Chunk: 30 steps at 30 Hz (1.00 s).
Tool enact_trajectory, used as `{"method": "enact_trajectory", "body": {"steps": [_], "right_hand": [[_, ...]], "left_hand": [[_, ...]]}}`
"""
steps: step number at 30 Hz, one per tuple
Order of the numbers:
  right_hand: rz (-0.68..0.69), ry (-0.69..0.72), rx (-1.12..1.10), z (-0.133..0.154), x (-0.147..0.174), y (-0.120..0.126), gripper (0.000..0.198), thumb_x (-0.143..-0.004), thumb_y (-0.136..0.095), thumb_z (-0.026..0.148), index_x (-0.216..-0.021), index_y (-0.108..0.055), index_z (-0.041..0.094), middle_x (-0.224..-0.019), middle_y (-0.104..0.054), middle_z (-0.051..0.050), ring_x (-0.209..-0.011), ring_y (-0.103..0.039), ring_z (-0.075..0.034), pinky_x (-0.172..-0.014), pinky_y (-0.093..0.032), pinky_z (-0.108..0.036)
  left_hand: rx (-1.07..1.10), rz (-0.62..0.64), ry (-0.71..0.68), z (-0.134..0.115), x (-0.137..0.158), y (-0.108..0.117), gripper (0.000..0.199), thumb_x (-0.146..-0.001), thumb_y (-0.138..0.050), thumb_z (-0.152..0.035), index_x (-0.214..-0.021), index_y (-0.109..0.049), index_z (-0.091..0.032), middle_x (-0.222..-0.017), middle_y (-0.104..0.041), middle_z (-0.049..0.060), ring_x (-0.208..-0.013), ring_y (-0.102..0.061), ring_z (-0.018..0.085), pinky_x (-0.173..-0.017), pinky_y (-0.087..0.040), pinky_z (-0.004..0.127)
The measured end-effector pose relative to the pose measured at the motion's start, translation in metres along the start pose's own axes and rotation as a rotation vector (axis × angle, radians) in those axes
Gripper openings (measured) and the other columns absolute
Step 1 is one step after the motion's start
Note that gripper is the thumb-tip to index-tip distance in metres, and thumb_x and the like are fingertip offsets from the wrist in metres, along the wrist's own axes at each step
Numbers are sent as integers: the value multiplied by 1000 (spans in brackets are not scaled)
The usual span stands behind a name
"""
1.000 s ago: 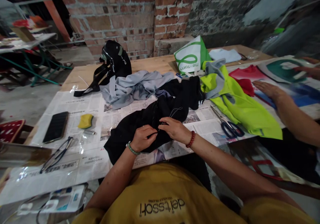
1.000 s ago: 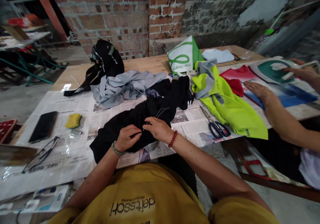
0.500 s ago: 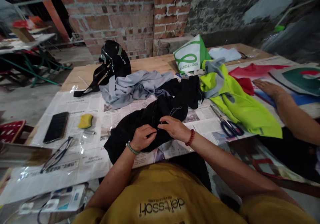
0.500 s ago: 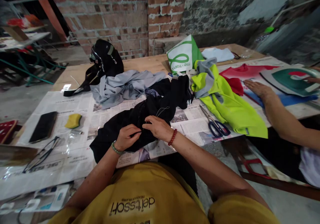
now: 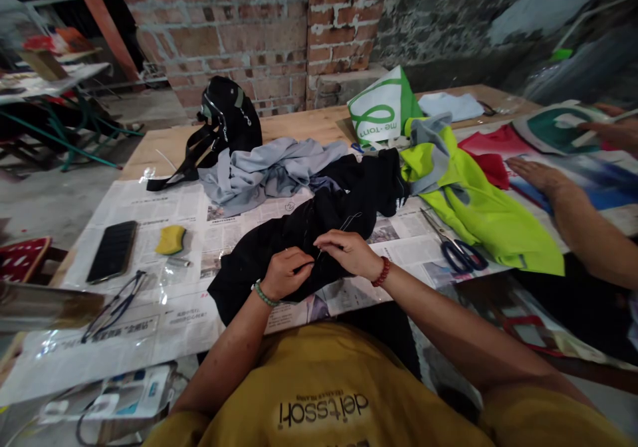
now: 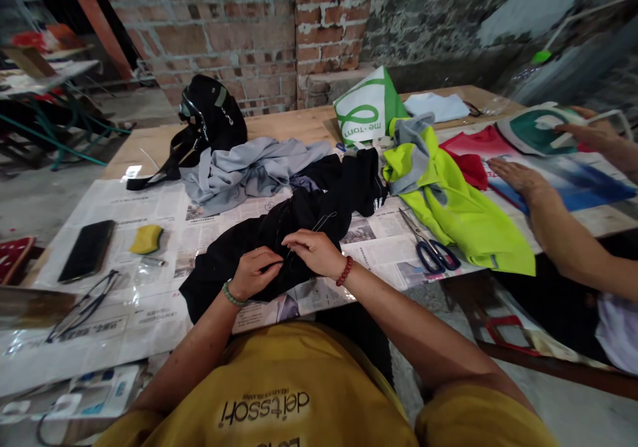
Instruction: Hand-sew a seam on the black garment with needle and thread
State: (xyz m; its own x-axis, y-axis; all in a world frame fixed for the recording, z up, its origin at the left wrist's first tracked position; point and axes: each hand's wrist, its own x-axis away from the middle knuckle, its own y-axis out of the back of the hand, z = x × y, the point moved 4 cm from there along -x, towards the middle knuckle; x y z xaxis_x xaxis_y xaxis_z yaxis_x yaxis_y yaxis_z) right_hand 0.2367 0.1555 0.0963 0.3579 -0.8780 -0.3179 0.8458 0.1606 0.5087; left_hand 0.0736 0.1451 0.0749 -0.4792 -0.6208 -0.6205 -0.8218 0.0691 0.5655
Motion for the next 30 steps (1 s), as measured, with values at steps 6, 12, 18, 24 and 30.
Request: {"method": "enact_trajectory", "body": {"steps": [6,12,18,24,30], "right_hand": [[50,-479,-405,-8,-7,-4,37,-71,-62,21,-108,-59,15,-73,-70,-2,-63,-62,-11,-53,-43,-20],[36,-565,-529,-5,-9,-15,16,-71,-61,25,-82,-60,15,-71,-68,-3,-59,-58,-9,-48,-36,-18],[95,-385,-204,-2,-13,-14,29,-82,-49,37,-65,-57,15,-65,-60,0,-60,-51,-9,-56,-35,-22],[60,-246,190,2,-16,-13,34,-86,-45,26,-54,-40,17,-53,-41,4,-55,-39,-8,-57,-28,-23],[99,-228,205,3,-14,-15,34,-88,-43,26,-55,-41,17,-53,-42,4,-54,-39,-8,-55,-28,-22]], "left_hand": [[-10,14,-30,-3,0,-1,12,-82,-56,-15,-85,-67,-16,-76,-66,5,-69,-62,12,-65,-52,24],[-34,-6,-76,-6,0,-1,11,-83,-56,-13,-85,-67,-15,-77,-67,6,-71,-62,13,-66,-52,24],[-65,-12,-91,-5,1,-1,12,-82,-55,-14,-86,-66,-16,-77,-67,5,-71,-63,13,-66,-53,24],[-88,-7,-96,-5,2,-2,13,-83,-54,-15,-88,-66,-17,-78,-67,5,-72,-63,13,-68,-53,24],[-147,-20,-96,-6,3,-5,15,-84,-52,-15,-87,-66,-17,-80,-68,5,-72,-64,13,-68,-53,24]]}}
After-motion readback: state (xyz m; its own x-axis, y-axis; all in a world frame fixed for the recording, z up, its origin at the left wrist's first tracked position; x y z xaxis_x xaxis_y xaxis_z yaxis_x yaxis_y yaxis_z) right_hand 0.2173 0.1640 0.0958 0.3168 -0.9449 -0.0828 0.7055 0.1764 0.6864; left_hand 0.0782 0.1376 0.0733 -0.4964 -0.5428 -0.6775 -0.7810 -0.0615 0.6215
